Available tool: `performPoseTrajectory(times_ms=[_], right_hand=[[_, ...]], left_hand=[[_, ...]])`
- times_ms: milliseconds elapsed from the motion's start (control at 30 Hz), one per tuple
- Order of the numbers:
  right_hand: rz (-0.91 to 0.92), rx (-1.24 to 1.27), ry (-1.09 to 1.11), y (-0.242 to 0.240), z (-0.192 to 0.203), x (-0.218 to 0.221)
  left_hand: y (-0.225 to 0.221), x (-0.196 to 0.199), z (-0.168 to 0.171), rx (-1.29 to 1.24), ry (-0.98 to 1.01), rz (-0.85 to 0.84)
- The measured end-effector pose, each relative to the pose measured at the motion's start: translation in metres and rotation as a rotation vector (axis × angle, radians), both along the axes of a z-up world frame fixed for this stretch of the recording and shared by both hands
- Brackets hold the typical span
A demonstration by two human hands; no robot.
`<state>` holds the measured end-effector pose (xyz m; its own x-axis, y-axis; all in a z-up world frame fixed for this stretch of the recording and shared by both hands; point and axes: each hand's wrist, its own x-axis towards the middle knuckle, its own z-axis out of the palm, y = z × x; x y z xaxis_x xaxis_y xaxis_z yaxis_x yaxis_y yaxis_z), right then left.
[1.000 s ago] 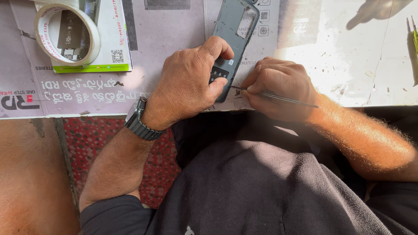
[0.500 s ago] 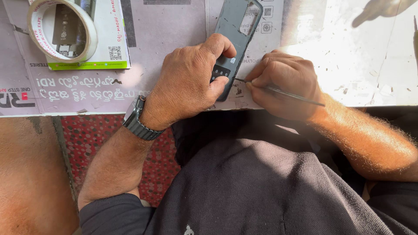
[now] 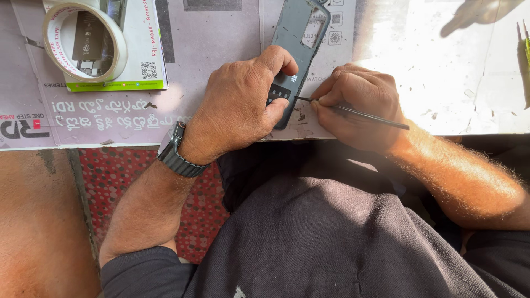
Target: The person uses tweezers and a small screwdriver to scrape and remove adhesive residue from the inside of a gray phone case. They work methodically around the camera cutout and other areas, occasionally switching tools to continue the cleaning process.
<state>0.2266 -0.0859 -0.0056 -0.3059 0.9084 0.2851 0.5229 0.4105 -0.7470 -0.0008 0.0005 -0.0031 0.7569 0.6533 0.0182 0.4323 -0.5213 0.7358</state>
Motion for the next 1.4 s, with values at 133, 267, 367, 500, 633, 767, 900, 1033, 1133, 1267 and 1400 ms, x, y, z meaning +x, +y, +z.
performPoseTrajectory(times_ms=[133, 267, 367, 500, 633, 767, 900, 1033, 1133, 1267, 1400], right_hand=[[-0.088, -0.026, 0.005, -0.002, -0.005, 0.000], [-0.164, -0.076, 0.061, -0.004, -0.007, -0.001], [-0.072, -0.043, 0.065, -0.004, -0.004, 0.002], [0.010, -0.017, 0.031, -0.005, -0.002, 0.004], [-0.061, -0.075, 0.150, -0.002, -0.005, 0.004], [-0.108, -0.179, 0.416, 0.000, -0.005, 0.011], [-0.069, -0.237, 0.442, -0.002, 0.004, 0.016], [-0.089, -0.189, 0.096, 0.001, 0.017, 0.013], [-0.043, -0.124, -0.211, 0.006, 0.021, 0.000], [-0.036, -0.095, -0.332, 0.011, 0.022, -0.014], [-0.069, -0.001, -0.463, 0.008, 0.011, -0.021]], left_hand=[[0.000, 0.001, 0.001, -0.011, 0.001, 0.012], [-0.001, 0.000, 0.004, -0.010, 0.000, 0.018], [0.000, 0.001, 0.006, -0.008, 0.001, 0.016], [0.000, 0.002, 0.008, -0.044, 0.026, 0.022], [0.001, 0.001, 0.006, -0.029, 0.012, 0.017], [0.002, 0.002, 0.005, -0.033, 0.019, 0.021], [0.002, 0.002, 0.005, -0.047, 0.030, 0.027], [0.002, 0.002, 0.001, -0.021, 0.010, 0.023], [0.000, 0.002, 0.002, -0.009, 0.003, 0.028], [0.000, 0.003, 0.010, -0.014, 0.032, 0.044], [-0.002, 0.002, 0.009, -0.011, 0.004, 0.042]])
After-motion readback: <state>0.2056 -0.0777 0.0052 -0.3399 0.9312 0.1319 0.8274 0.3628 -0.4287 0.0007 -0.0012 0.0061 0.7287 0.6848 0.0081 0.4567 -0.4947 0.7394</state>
